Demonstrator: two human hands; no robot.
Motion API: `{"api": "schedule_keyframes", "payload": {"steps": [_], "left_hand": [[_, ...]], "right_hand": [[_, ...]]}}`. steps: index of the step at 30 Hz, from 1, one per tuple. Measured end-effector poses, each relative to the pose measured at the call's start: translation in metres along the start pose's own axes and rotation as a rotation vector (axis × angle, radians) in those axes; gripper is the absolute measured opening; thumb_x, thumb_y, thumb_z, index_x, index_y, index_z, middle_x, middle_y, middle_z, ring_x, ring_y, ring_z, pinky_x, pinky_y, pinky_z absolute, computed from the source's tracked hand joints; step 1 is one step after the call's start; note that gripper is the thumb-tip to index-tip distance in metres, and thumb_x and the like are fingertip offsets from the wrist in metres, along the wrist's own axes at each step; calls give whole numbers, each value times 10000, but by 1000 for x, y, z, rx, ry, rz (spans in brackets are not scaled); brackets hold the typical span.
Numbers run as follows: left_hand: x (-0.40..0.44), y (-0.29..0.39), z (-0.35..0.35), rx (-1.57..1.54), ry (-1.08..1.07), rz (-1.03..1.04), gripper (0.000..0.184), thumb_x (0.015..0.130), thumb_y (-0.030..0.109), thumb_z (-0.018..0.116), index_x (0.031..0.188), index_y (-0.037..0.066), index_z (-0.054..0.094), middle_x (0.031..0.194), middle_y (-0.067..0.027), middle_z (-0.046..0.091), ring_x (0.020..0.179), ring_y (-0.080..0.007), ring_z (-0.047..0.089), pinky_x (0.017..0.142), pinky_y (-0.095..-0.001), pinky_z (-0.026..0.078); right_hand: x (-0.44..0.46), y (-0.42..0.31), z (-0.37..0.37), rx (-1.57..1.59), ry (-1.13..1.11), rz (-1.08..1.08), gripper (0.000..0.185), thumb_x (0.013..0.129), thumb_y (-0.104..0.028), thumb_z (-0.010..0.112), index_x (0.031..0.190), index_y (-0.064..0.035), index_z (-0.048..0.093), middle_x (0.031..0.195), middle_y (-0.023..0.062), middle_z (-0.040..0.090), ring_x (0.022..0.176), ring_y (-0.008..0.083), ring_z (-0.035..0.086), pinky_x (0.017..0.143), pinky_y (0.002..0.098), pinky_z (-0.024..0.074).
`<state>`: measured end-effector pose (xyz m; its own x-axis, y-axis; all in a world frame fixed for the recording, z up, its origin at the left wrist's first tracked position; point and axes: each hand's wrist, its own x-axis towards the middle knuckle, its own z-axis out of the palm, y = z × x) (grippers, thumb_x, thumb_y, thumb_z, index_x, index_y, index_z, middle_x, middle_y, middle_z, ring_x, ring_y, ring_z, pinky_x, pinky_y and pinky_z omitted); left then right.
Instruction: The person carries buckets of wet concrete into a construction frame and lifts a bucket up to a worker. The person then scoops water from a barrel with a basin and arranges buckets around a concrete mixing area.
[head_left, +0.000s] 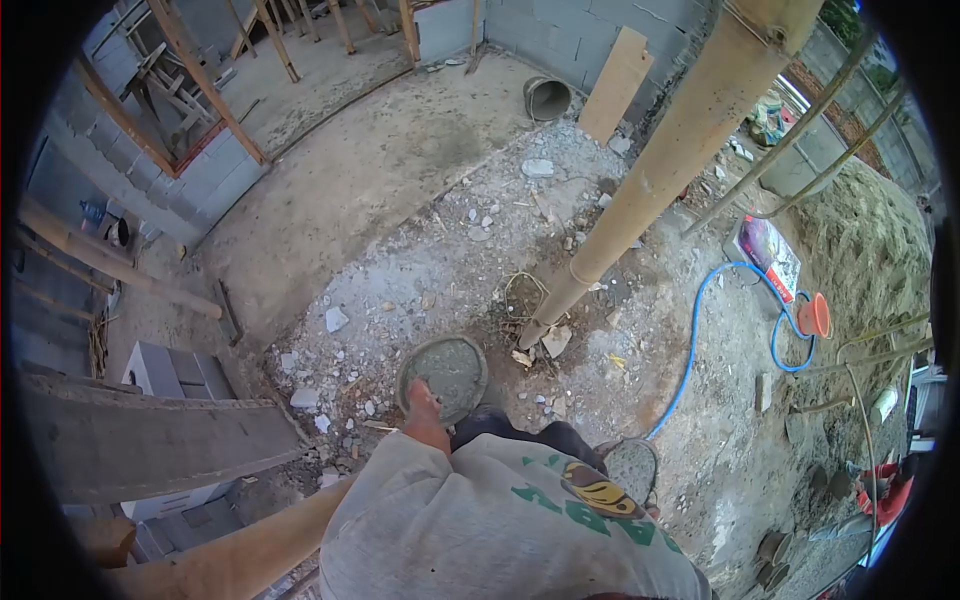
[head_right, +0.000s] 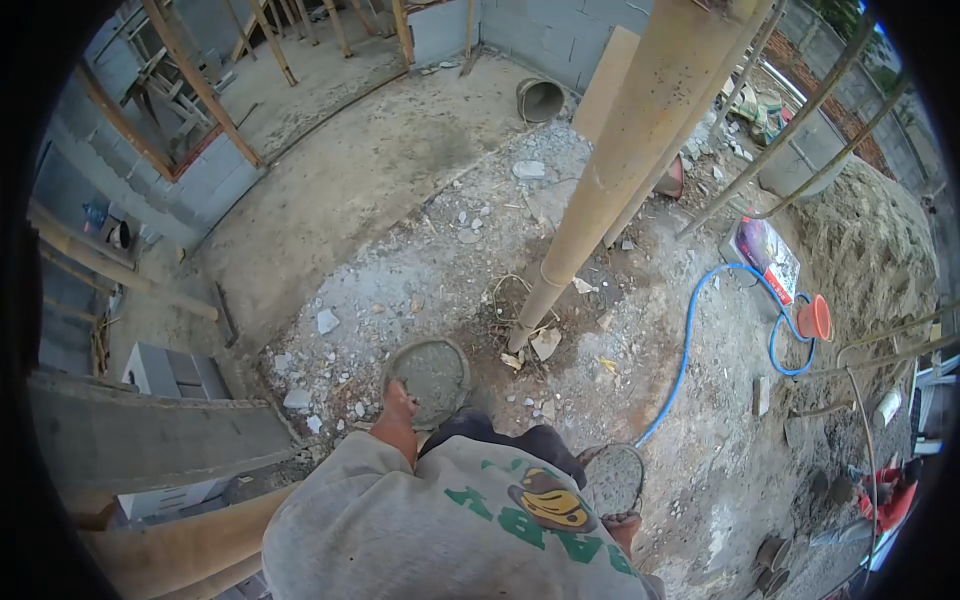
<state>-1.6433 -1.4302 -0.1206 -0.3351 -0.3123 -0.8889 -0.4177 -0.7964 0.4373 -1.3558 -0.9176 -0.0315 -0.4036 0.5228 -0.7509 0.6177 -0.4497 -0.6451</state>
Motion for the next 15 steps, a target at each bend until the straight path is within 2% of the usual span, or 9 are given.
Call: {"api": "schedule_keyframes", "payload": {"steps": [1,5,7,10,11,14,15], "left_hand": [[-8,10,2,-17,14,9,276,693,372,511,890,180,483,778,-16,406,669,-195,376,533,-342,304],[64,50,-19,10,132,-26,235,701,335,504,865,168,482,740,-15,399,621,-171,364,506,-324,290],[88,73,-23,5,182,-59,215,703,319,506,844,160,477,713,-16,395,583,-159,355,489,-314,278],[87,107,-15,-26,271,8,159,704,305,503,779,165,486,620,6,371,477,-151,302,448,-311,249],[76,127,-5,-35,263,-12,142,708,306,497,747,171,480,595,13,358,455,-151,283,439,-307,241],[62,163,3,-28,283,-77,145,722,316,479,661,187,453,534,31,325,403,-151,238,418,-298,221],[74,171,-5,-17,298,-80,162,727,322,472,638,191,439,522,36,316,393,-150,230,414,-295,218]], "right_hand": [[3,-14,20,-1,-10,-9,181,742,-139,396,593,-117,296,538,41,310,465,175,323,458,337,344],[19,-54,96,6,-55,-17,182,743,-145,397,594,-117,296,539,45,311,467,178,327,461,343,348],[34,-60,130,24,-90,-12,182,743,-148,398,594,-117,297,539,47,312,469,180,329,463,346,350],[65,-44,176,162,-134,47,183,761,-174,408,621,-116,306,551,51,331,486,196,351,466,343,359],[30,-82,224,324,13,196,152,779,-194,397,667,-120,327,566,38,337,494,185,348,472,330,361],[61,-71,275,315,138,218,114,799,-219,377,747,-117,382,580,25,342,492,166,338,469,315,351],[70,-67,292,379,157,339,145,815,-252,377,851,-116,410,588,17,337,506,144,328,470,290,334]]}}
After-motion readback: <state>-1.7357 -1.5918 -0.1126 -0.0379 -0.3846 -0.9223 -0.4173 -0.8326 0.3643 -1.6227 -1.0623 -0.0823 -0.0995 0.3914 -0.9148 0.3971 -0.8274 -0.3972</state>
